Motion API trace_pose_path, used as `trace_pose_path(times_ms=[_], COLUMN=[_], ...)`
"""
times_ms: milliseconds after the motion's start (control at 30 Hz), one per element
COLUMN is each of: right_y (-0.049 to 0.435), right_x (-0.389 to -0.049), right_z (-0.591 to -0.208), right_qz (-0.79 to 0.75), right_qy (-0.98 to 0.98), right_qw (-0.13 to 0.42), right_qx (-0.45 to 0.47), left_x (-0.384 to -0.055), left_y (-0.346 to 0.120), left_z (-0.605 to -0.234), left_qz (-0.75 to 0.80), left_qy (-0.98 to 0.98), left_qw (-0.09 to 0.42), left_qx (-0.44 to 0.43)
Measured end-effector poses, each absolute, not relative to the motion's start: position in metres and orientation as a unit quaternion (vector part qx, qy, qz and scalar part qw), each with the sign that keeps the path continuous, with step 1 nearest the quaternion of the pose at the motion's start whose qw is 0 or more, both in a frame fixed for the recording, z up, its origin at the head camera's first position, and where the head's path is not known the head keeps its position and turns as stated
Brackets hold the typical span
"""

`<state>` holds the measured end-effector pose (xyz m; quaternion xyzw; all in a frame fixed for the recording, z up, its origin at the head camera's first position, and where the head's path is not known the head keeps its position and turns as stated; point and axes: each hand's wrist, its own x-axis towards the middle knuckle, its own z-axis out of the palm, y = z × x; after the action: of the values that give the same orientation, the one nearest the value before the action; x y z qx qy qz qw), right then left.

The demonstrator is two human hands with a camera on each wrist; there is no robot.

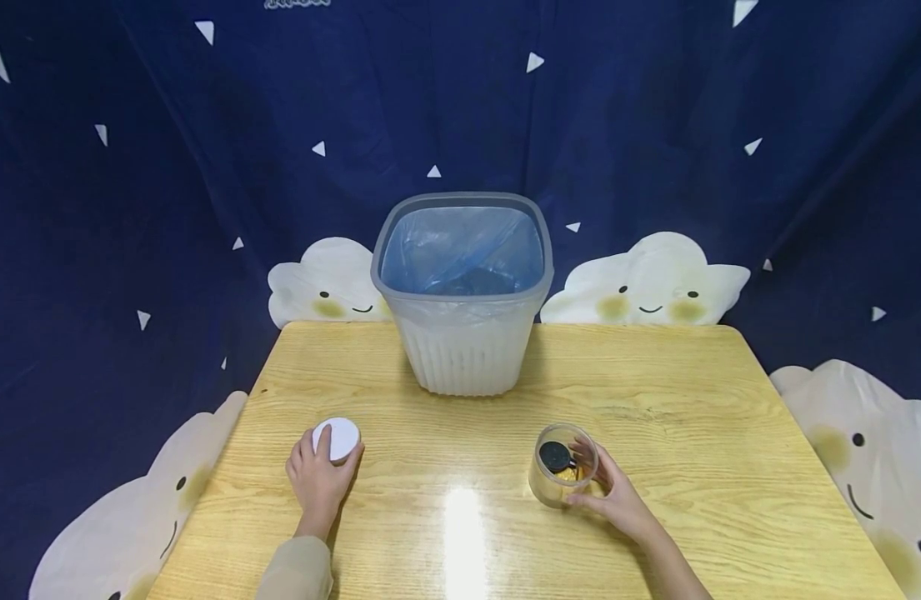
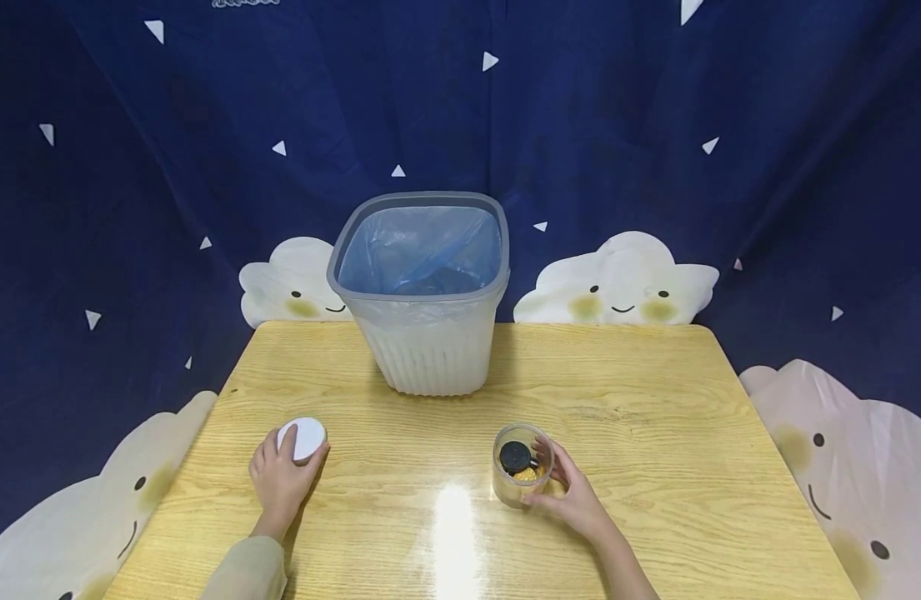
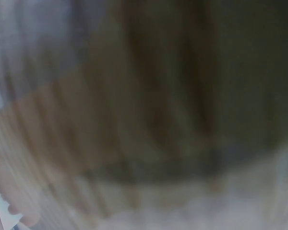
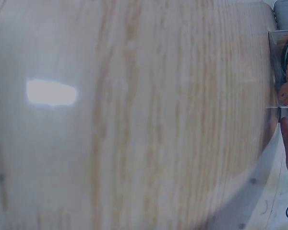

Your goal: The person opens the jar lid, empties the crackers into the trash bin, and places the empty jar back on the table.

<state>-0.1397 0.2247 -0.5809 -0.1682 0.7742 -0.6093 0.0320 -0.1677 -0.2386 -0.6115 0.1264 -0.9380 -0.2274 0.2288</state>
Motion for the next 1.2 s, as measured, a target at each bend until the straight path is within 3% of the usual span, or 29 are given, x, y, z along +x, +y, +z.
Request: trace_pose_path(times_ms=[1200], right_y=[0.2245], right_x=[-0.1396], right_z=[-0.5784], right_qz=[-0.601], right_qy=[0.78], right_qw=[0.039], right_qx=[-0.167], left_x=[-0.1645], left_y=[-0.238], left_z=[-0.6135], left_qz=[-0.228], left_qy=[-0.944], left_qw=[0.186], left_qx=[0.148])
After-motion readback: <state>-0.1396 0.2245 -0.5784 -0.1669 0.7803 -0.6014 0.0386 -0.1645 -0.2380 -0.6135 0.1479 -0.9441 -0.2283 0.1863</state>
